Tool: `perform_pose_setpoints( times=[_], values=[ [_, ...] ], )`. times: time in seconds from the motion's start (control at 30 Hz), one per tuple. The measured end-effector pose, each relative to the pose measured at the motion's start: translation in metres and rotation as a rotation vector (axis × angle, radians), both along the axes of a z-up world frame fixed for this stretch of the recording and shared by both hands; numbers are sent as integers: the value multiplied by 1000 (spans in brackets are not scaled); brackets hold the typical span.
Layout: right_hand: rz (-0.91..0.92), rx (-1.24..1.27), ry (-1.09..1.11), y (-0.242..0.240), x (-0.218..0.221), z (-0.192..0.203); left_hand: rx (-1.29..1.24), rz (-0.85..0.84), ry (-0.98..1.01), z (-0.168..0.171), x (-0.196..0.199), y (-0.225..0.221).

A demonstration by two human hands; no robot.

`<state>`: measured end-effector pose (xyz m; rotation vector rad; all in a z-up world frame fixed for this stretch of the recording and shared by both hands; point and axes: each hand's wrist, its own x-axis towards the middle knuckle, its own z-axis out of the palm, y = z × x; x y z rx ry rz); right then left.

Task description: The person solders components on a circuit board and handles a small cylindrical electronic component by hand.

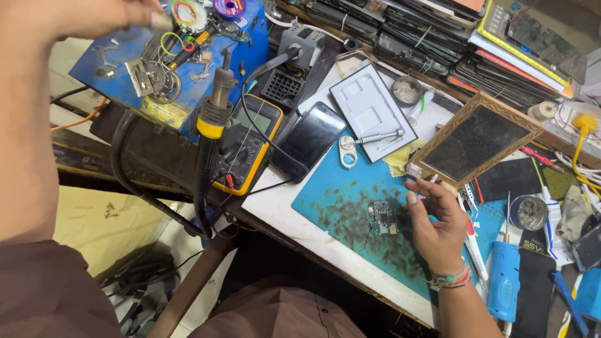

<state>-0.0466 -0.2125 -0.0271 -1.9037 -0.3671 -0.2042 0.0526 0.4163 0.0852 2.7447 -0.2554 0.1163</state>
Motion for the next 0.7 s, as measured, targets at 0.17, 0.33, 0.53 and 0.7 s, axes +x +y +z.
perform_pose_setpoints(
  times=[0.17, 0.33, 0.53, 0.7],
  values=[
    [0, -45, -28, 3, -2, 1, 108, 335, 59, 17, 12, -51],
    [-6, -48, -42, 3, -2, 3, 22, 579, 235, 32, 13, -80],
    [-30, -108, -96, 5, -3, 13, 15, 467, 183, 23, 20, -65],
    [-39, -195, -127, 9, -8, 20, 75, 409, -24, 34, 4, -71]
  ],
)
